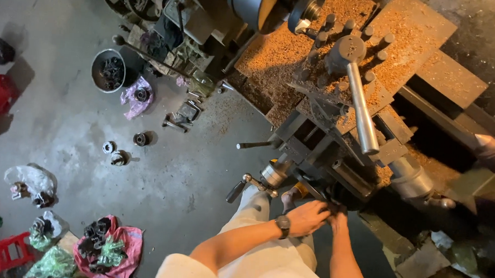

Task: The person operates a metal lathe in a workshop, using a wrench to tighten the chuck and adjusting the tool post with a handwheel. They also use a caliper to measure the rotating metal workpiece and make further adjustments to the machine's controls.

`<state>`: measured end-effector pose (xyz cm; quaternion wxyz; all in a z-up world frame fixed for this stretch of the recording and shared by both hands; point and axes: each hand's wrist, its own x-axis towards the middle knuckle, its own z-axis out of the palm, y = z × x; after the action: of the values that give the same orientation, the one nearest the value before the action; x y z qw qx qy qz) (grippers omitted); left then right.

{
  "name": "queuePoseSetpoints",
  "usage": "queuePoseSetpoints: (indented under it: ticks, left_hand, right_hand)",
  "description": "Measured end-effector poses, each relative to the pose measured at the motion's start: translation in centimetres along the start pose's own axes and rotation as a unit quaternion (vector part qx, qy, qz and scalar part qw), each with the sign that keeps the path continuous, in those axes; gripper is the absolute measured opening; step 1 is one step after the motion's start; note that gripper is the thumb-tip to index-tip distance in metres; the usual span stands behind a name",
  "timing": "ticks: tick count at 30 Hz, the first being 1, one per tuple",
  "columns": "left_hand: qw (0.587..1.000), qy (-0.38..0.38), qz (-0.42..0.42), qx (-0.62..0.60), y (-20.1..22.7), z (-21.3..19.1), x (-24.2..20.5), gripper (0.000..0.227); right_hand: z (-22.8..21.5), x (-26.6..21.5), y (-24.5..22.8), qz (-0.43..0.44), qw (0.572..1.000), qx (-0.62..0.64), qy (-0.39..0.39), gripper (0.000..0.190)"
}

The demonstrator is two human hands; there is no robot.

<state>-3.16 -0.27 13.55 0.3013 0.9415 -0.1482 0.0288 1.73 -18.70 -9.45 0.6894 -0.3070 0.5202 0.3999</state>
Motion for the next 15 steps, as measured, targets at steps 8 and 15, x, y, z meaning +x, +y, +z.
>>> queuePoseSetpoints:
  ticks: [8, 15]
  left_hand:
    - [0.936, -0.043, -0.35, -0.001, -8.9, -21.9, -5.5, 0.023]
    - [0.863, 0.287, -0.346, 0.23, -34.4, -38.5, -2.2, 0.032]
  right_hand:
    - [-4.9, 7.2, 0.9, -0.091, 0.98, -0.138, 0.11, 0.015]
    - [-7.3, -0.1, 4.9, -0.368, 0.834, -0.269, 0.311, 0.026]
